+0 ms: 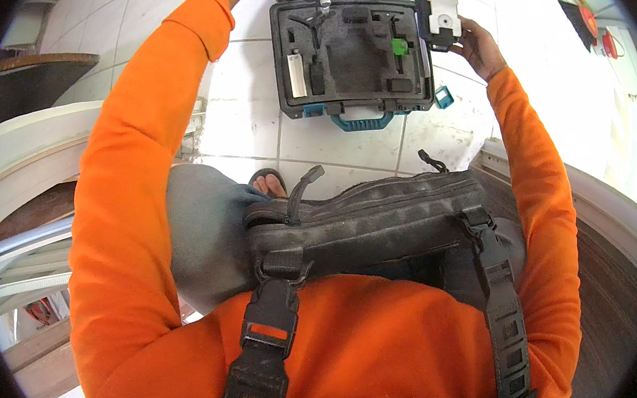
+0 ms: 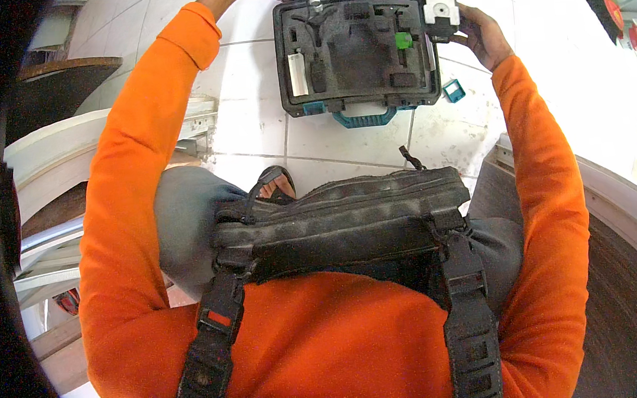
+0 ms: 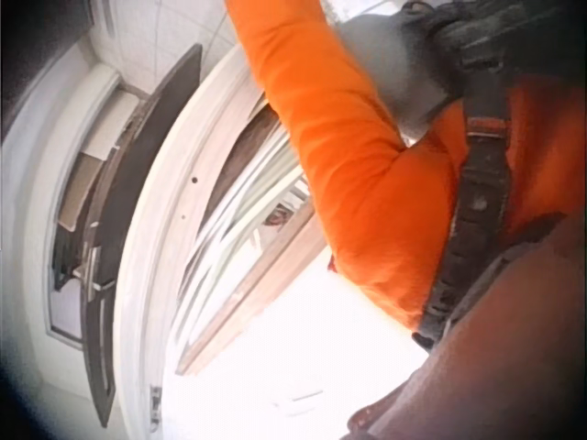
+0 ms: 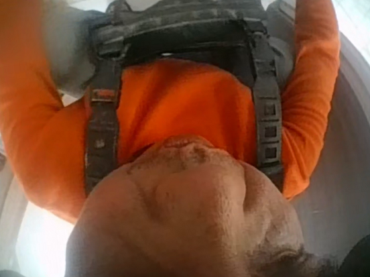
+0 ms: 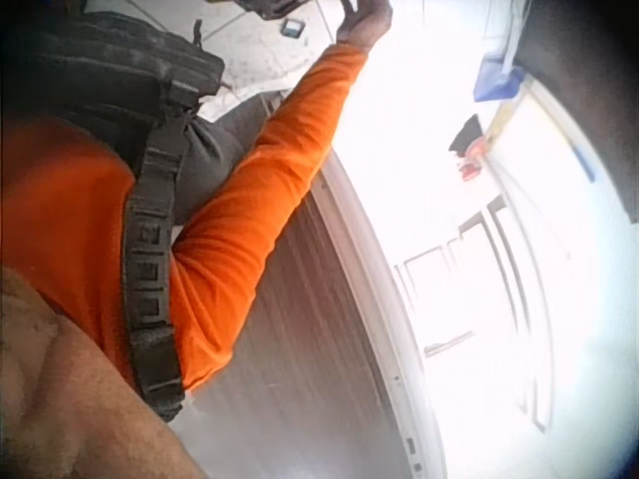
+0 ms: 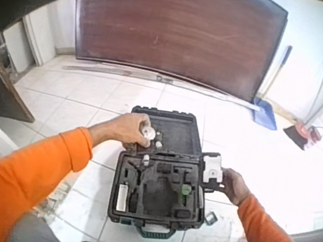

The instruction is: The person opens a hard case and removes a laser level and battery. They insert the battery into the laser level, attach a mounting bracket, and activate the device, which projects a green laser line. The person then closes the case.

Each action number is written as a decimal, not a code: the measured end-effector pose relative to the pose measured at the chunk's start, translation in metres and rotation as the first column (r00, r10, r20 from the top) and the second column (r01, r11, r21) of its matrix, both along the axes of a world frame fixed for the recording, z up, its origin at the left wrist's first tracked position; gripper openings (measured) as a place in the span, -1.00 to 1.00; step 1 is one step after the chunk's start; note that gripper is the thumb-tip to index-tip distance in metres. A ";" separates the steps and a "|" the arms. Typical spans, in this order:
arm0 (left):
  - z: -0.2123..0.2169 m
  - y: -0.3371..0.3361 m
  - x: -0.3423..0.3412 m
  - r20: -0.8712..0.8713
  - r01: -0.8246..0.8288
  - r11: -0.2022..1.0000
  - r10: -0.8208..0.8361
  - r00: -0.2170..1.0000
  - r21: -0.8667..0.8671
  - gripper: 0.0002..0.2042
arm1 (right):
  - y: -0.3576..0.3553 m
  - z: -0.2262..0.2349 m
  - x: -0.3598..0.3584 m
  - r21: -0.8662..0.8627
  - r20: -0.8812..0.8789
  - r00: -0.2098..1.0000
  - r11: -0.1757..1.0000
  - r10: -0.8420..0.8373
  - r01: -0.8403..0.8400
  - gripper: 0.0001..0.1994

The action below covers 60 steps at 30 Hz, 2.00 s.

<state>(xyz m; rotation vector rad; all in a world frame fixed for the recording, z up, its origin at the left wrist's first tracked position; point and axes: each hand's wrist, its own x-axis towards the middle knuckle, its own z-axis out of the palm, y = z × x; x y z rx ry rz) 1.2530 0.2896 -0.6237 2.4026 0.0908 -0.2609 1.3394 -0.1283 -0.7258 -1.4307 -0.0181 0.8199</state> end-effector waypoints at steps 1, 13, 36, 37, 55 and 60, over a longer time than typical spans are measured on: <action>0.011 -0.009 -0.002 0.036 0.062 0.996 -0.065 0.997 0.061 -0.48 | -0.001 -0.001 0.000 0.007 -0.034 0.999 1.000 -0.026 0.027 -0.58; 0.008 -0.081 -0.015 0.411 -0.016 0.768 -0.325 0.852 0.640 -0.71 | -0.009 0.003 0.000 0.018 0.035 0.997 0.998 -0.063 0.062 -0.53; -0.120 -0.138 -0.061 -0.174 0.285 0.949 -0.261 0.950 0.135 -0.43 | 0.005 0.014 -0.013 0.042 -0.109 0.976 0.980 -0.191 0.196 -0.35; -0.119 -0.134 -0.055 -0.173 0.307 0.942 -0.282 0.944 0.135 -0.43 | 0.002 0.012 -0.014 0.029 -0.102 0.974 0.979 -0.200 0.204 -0.35; -0.091 -0.091 -0.038 -0.239 0.439 0.852 -0.380 0.894 0.286 -0.29 | 0.018 -0.003 -0.013 0.161 -0.262 0.950 0.963 -0.172 0.218 -0.48; -0.127 -0.027 -0.025 -0.077 0.217 0.862 -0.205 0.976 0.458 -0.49 | 0.019 -0.004 -0.017 0.150 -0.272 0.940 0.956 -0.204 0.251 -0.48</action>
